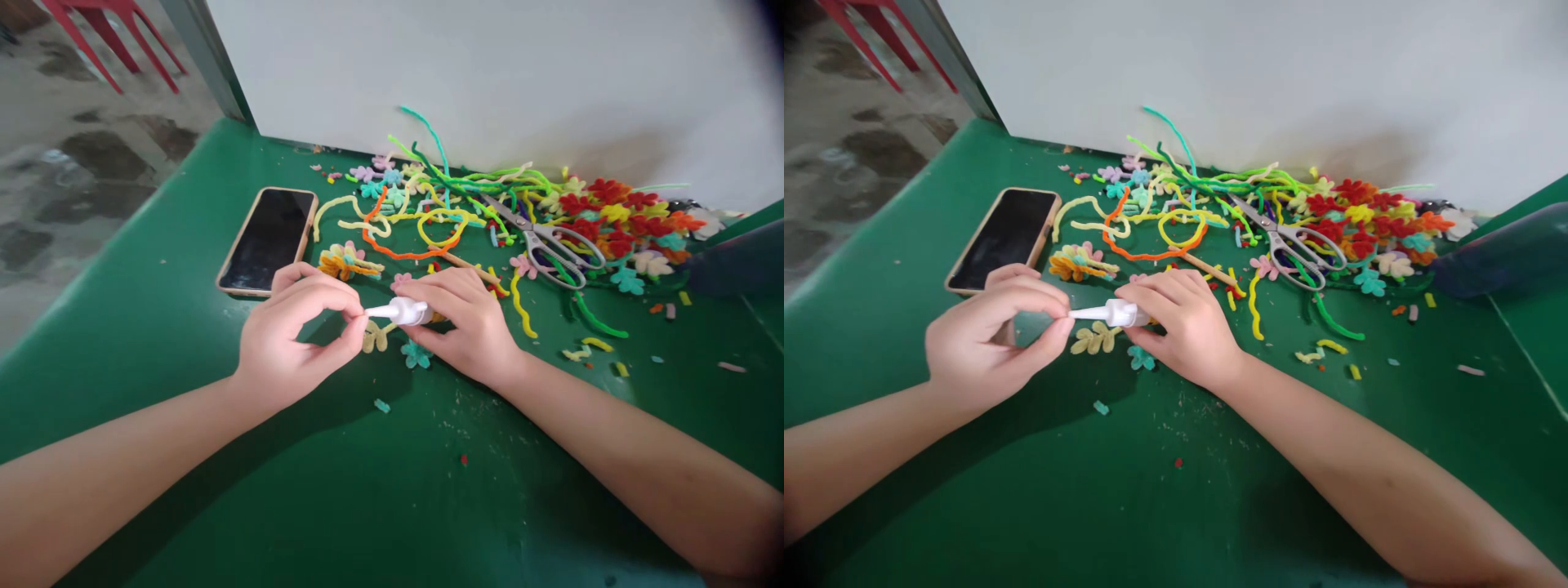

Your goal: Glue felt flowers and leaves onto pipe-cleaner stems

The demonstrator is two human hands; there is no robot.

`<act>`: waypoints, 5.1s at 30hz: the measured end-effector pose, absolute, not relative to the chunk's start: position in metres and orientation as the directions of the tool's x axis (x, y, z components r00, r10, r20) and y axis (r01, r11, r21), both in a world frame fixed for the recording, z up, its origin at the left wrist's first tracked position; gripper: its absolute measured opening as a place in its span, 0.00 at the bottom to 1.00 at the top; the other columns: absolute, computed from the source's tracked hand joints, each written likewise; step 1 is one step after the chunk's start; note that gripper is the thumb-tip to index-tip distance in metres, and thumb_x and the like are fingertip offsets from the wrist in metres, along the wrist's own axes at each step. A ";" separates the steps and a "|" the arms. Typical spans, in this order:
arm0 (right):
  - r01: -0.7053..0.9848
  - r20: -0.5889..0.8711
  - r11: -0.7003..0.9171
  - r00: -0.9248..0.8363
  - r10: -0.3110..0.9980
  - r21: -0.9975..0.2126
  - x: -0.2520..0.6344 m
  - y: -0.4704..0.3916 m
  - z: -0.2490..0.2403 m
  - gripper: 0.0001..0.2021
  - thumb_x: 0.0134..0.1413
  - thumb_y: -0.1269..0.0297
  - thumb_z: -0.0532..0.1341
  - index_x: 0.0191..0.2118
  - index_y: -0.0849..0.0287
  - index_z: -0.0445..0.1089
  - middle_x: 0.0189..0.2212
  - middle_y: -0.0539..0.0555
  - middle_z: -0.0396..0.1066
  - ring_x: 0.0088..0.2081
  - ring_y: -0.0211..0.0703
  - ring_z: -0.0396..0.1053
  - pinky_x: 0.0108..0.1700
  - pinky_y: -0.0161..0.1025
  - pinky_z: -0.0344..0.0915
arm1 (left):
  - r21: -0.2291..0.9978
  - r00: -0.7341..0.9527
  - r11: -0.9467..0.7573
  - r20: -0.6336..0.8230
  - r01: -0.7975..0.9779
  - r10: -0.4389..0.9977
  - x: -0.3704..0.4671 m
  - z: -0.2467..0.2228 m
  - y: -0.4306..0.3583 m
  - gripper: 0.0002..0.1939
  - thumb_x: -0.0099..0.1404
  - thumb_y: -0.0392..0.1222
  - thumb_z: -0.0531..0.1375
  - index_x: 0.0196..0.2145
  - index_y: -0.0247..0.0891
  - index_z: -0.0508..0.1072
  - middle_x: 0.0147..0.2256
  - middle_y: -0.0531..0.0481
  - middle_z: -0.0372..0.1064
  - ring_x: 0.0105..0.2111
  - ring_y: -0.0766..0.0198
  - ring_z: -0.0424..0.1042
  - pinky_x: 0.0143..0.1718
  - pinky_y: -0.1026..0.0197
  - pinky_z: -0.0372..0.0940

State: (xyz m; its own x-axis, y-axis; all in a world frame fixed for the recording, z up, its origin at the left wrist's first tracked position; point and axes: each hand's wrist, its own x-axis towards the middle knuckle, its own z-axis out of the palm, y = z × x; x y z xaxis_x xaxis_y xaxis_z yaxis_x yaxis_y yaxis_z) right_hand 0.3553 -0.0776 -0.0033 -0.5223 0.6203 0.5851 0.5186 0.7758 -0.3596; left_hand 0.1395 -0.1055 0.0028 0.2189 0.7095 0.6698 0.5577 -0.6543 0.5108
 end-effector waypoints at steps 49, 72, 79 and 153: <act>0.509 0.584 0.778 -0.525 0.620 -0.369 0.355 -0.080 -0.004 0.11 0.55 0.66 0.62 0.45 0.57 0.70 0.41 0.53 0.77 0.41 0.43 0.73 0.45 0.44 0.64 | 0.590 0.153 -0.595 0.628 0.545 0.763 0.139 0.001 -0.104 0.06 0.59 0.34 0.64 0.33 0.43 0.75 0.31 0.54 0.75 0.32 0.62 0.72 0.41 0.54 0.66; 0.484 0.593 0.794 -0.536 0.601 -0.367 0.356 -0.079 -0.006 0.11 0.56 0.65 0.62 0.45 0.57 0.70 0.40 0.53 0.77 0.42 0.44 0.73 0.46 0.43 0.63 | 0.553 0.208 -0.675 0.678 0.488 0.705 0.137 0.001 -0.100 0.08 0.55 0.30 0.63 0.30 0.42 0.71 0.28 0.56 0.71 0.29 0.63 0.71 0.39 0.52 0.64; 0.515 0.575 0.761 -0.507 0.642 -0.395 0.356 -0.078 -0.006 0.11 0.54 0.67 0.61 0.45 0.56 0.71 0.40 0.52 0.77 0.41 0.43 0.73 0.46 0.44 0.64 | 0.576 0.186 -0.653 0.663 0.491 0.725 0.136 0.002 -0.103 0.07 0.57 0.32 0.61 0.30 0.45 0.70 0.27 0.55 0.70 0.29 0.61 0.71 0.40 0.49 0.64; 0.427 0.577 0.801 -0.556 0.598 -0.419 0.357 -0.077 -0.008 0.09 0.55 0.64 0.62 0.42 0.58 0.70 0.38 0.53 0.77 0.42 0.44 0.73 0.46 0.43 0.65 | 0.678 0.176 -0.552 0.542 0.485 0.821 0.136 0.003 -0.106 0.05 0.60 0.32 0.59 0.31 0.41 0.68 0.30 0.52 0.69 0.33 0.61 0.70 0.39 0.53 0.66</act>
